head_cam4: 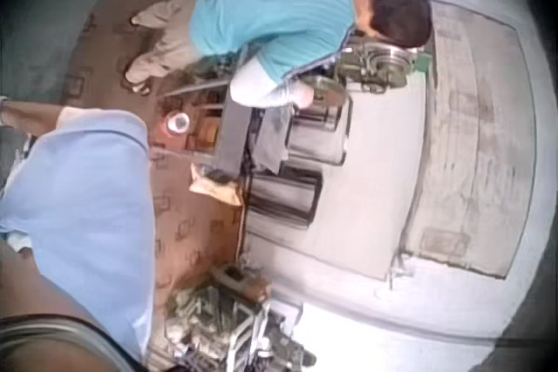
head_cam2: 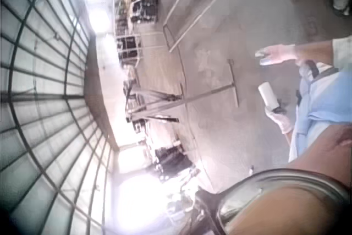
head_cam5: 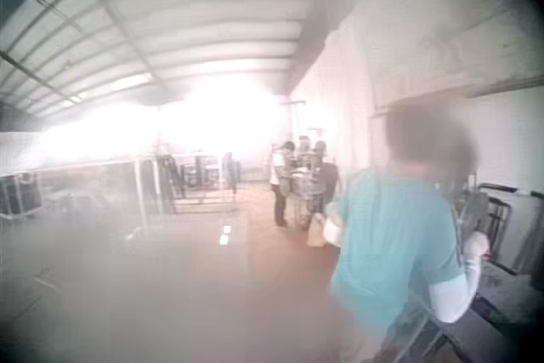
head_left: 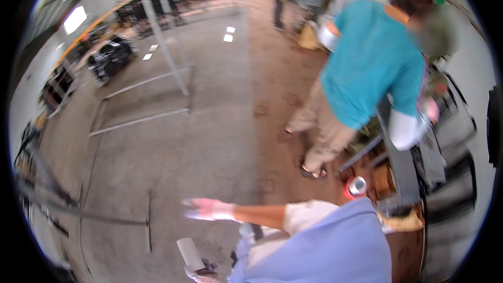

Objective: The person walks through a warehouse carrying a roll of white material. They unroll a large sheet of the material on the floor and use scissors to cut a section from it. The person then folds the cut piece and places it on a pile of other cut pieces.

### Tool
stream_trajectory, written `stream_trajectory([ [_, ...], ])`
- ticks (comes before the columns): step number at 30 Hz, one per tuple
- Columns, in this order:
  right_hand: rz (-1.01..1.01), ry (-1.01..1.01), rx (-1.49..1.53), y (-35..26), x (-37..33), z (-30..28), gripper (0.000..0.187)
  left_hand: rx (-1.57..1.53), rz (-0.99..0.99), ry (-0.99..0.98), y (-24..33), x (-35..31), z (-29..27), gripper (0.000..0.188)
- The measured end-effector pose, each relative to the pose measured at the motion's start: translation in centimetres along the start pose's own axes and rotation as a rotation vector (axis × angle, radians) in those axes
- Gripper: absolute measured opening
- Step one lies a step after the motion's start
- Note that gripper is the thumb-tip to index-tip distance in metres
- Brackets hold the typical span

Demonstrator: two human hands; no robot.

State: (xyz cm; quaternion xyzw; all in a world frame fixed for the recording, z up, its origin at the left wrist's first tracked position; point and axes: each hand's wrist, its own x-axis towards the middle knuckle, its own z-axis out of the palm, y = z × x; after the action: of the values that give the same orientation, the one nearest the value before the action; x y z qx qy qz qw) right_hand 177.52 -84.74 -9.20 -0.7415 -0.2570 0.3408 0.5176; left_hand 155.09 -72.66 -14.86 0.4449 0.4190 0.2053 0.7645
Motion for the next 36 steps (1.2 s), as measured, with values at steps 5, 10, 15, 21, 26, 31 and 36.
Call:
stream_trajectory([
  [5,-0.080,-0.010,0.160,-3.6,7.2,-2.2,0.066,0.109,0.190,-0.132,2.2,6.7,5.3,0.074],
  [10,0.107,-0.380,0.904,-4.4,8.2,7.3,0.061,0.280,0.320,-0.222,7.7,4.3,5.5,0.065],
  [15,0.194,-0.479,0.755,-5.2,10.4,15.1,0.042,0.313,0.399,-0.001,8.9,6.7,-1.5,0.059],
  [21,0.377,-0.834,0.808,-10.9,16.1,30.4,0.044,0.046,0.340,0.207,14.1,8.5,-15.5,0.048],
  [26,0.372,-0.921,0.833,-17.2,19.6,39.0,0.039,-0.219,0.444,0.063,22.1,11.0,-23.2,0.061],
  [31,0.321,-0.963,0.800,-21.0,24.2,48.9,0.045,-0.254,0.459,-0.010,28.0,14.9,-32.7,0.034],
  [36,0.642,-1.071,1.092,-24.2,31.6,58.2,0.055,-0.162,0.382,0.187,30.1,19.8,-42.7,0.019],
])
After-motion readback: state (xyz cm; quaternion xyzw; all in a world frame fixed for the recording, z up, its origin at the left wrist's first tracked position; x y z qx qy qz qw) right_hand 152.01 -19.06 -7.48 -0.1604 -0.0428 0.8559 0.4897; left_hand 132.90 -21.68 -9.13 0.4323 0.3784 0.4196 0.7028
